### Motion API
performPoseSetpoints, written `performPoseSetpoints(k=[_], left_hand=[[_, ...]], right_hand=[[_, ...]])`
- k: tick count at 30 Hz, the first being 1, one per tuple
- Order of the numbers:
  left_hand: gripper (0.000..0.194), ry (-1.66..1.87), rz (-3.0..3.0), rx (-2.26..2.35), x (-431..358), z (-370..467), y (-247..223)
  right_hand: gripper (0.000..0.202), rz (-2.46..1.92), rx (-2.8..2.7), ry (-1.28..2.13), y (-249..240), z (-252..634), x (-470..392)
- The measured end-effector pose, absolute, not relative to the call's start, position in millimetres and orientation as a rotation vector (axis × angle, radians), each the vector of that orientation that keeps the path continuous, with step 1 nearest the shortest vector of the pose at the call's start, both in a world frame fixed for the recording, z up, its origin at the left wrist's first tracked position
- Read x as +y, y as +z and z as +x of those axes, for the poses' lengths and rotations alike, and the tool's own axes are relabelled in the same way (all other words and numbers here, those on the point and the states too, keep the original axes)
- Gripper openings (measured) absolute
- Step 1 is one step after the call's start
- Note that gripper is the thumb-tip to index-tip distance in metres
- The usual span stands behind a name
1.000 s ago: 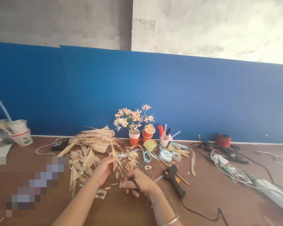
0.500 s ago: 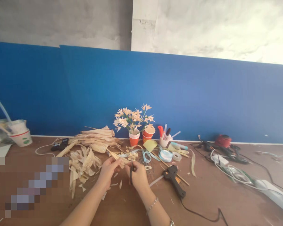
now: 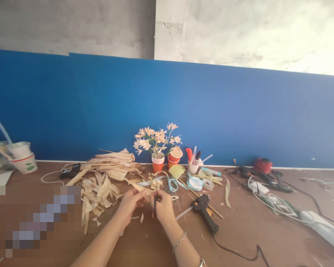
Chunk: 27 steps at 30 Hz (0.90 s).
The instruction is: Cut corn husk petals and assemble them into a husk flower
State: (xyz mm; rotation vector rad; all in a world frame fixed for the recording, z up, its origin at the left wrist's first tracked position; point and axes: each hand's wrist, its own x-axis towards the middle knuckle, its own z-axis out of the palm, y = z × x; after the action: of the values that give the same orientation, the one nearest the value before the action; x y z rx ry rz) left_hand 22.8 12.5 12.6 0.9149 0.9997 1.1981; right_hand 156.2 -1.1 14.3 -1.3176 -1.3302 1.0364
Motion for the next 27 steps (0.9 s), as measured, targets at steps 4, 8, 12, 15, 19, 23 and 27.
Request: performPoseSetpoints(k=[4,8,12,15,19,23,27], left_hand=[[0.027,1.189,0.895,0.979,9,23,17],[0.027,1.191,0.886,0.972,9,23,18],[0.027,1.156,0.9,0.978,12,18,15],[0.025,1.092,0.98,0.973,15,13,14],[0.023,1.049,1.073,0.984,18,9,15],[0.024,1.093,1.02,1.037,20,11,13],[0.025,1.221,0.869,1.083,22,11,13]], right_hand=[[0.033,-1.303,-1.288,1.08,15,156,0],[0.033,-1.293,-1.273,1.096,13,156,1],[0.03,-1.279,-1.252,1.092,8,160,4],[0.029,-1.278,-1.257,1.071,6,161,6],[0.028,-1.269,-1.29,1.059,6,161,5],[0.03,-1.265,-1.297,1.062,10,161,3],[0.026,-1.243,-1.406,1.133,16,166,1]])
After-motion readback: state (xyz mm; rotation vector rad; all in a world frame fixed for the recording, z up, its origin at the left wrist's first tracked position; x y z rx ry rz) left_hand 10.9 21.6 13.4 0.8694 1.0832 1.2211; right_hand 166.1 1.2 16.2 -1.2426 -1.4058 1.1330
